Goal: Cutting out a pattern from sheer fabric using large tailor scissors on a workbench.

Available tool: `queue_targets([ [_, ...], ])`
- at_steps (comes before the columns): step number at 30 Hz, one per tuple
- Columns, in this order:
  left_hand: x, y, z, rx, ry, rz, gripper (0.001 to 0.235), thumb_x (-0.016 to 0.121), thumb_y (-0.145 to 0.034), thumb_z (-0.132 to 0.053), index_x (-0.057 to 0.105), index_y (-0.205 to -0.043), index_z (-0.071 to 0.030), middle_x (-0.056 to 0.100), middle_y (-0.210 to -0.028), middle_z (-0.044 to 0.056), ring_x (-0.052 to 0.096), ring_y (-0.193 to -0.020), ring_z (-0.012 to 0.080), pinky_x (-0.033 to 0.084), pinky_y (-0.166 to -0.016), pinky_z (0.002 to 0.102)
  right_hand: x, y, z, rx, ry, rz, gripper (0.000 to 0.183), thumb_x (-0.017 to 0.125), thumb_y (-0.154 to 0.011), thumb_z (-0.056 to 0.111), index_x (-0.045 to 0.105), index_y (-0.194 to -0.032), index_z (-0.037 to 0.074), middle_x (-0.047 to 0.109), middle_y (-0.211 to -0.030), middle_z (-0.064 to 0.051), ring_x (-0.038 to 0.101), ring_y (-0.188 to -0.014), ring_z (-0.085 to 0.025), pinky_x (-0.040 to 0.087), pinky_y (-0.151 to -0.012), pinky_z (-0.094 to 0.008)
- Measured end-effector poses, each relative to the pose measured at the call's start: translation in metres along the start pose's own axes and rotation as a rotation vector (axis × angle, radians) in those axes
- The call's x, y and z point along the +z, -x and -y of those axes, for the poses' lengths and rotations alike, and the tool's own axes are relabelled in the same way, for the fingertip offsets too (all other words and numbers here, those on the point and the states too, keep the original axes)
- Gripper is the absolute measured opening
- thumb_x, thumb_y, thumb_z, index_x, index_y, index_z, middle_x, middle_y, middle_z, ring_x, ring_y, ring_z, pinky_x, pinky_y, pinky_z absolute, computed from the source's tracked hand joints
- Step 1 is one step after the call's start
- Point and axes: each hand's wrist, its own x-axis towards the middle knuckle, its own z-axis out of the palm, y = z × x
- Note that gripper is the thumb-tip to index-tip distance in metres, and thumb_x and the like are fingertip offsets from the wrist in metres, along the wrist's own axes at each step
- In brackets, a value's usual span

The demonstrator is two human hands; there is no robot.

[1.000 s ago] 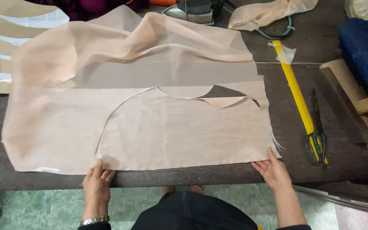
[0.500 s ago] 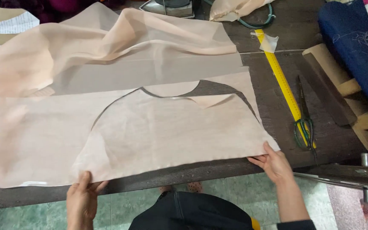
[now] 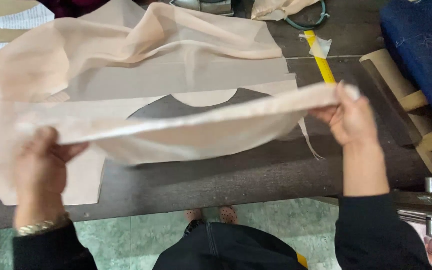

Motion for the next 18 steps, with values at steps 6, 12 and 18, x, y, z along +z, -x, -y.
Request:
queue_targets([
  [6, -0.031, 0.008, -0.018, 0.174, 0.167, 0.019, 0.016, 0.057, -0.11, -0.022, 0.057, -0.094, -0.022, 0.063, -0.098, -0.009, 0.071, -0.088, 0.0171, 0.068, -0.083, 0.039, -0.015, 0.009, 0.02, -0.221, -0.173, -0.007, 0.022, 0.058, -0.098, 0.029, 0.054, -0.108, 0.011, 0.068, -0.102, -0.009, 0.071, -0.093, -0.025, 0.064, -0.075, -0.048],
  [12, -0.034, 0.057, 0.024, 0.077, 0.035, 0.006, 0.021, 0.05, -0.11, -0.021, 0.052, -0.09, -0.014, 0.049, -0.096, -0.004, 0.066, -0.078, 0.024, 0.063, -0.081, 0.039, -0.033, 0.033, -0.053, -0.024, -0.019, 0.028, 0.03, 0.044, -0.103, 0.022, 0.052, -0.123, 0.001, 0.063, -0.116, -0.014, 0.064, -0.094, -0.028, 0.059, -0.073, -0.044],
  [18, -0.056, 0.063, 0.125, -0.178, 0.1, -0.064, 0.018, 0.057, -0.101, -0.021, 0.051, -0.087, -0.012, 0.039, -0.08, -0.005, 0.064, -0.07, 0.0258, 0.062, -0.077, 0.041, -0.062, 0.038, -0.153, 0.254, 0.053, -0.032, 0.029, 0.052, -0.1, 0.029, 0.056, -0.094, 0.001, 0.064, -0.078, -0.019, 0.068, -0.076, -0.033, 0.059, -0.082, -0.047],
])
